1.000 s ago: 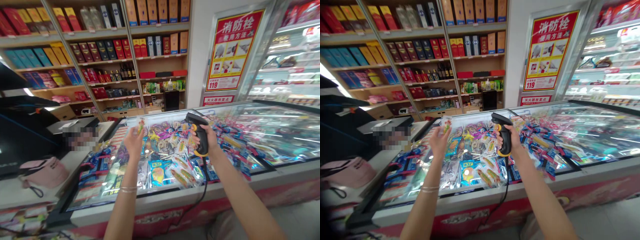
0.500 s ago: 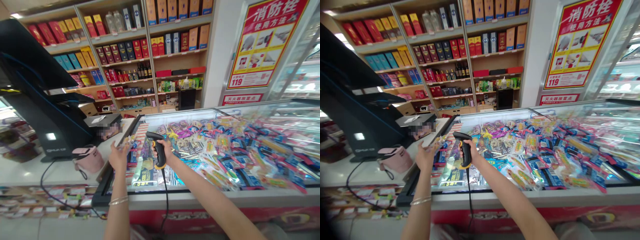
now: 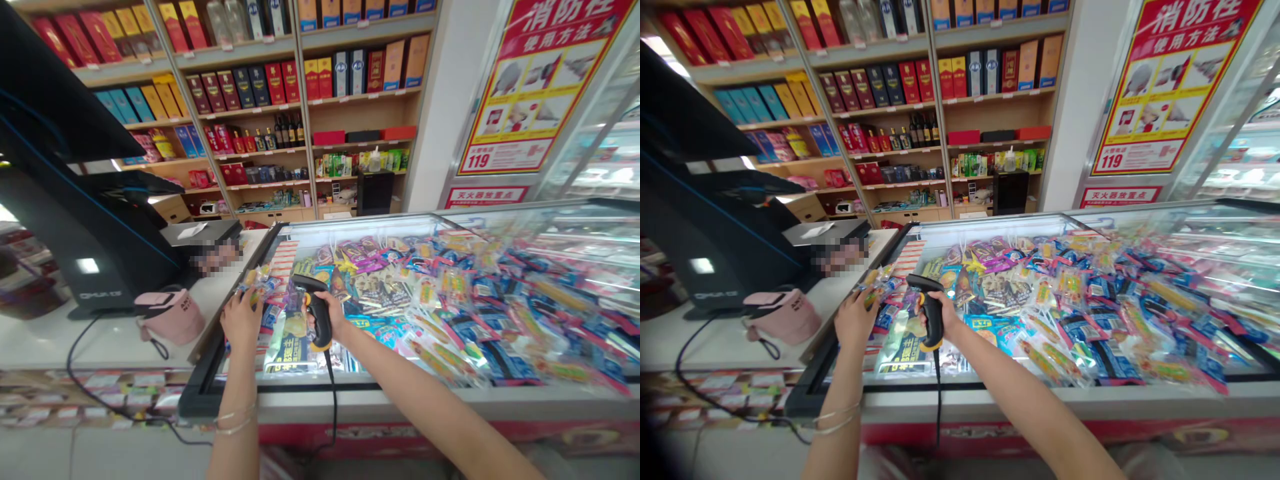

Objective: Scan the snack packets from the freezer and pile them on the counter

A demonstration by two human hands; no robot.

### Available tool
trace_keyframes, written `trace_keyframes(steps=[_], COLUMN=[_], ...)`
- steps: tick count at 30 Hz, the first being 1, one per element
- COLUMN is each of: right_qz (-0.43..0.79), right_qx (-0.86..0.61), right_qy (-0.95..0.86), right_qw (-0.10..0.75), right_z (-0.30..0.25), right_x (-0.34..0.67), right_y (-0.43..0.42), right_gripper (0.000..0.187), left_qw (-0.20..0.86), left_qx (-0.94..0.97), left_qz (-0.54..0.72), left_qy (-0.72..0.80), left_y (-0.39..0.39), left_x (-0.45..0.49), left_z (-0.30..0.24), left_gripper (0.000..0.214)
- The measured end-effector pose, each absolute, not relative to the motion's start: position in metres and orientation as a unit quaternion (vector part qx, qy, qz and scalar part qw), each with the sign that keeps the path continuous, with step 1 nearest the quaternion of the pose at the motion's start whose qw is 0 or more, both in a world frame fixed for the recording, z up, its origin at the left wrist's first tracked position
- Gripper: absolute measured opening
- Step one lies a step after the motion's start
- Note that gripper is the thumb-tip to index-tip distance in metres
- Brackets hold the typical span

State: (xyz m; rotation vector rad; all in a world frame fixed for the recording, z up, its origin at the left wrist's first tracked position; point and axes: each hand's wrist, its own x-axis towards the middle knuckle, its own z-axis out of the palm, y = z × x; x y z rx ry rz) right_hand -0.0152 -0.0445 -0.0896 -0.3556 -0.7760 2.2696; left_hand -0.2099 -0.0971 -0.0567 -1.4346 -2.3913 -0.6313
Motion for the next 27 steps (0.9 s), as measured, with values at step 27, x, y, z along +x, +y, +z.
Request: trace_keyframes(steps=[27], right_qz=[0.641], right_qx=[-0.247], right_qy=[-0.409], right_qw=[0.6], right_z=[0.024], right_x=[0.292], right_y=[-0.024], right_gripper=[0.02], left_qw=[0.098], left_qx=[-0.705], left_qz=[-0.312], left_qy=[-0.63], left_y=[-0.018], left_x=[0.042], left_z=[-0.011], left_gripper=[0.037])
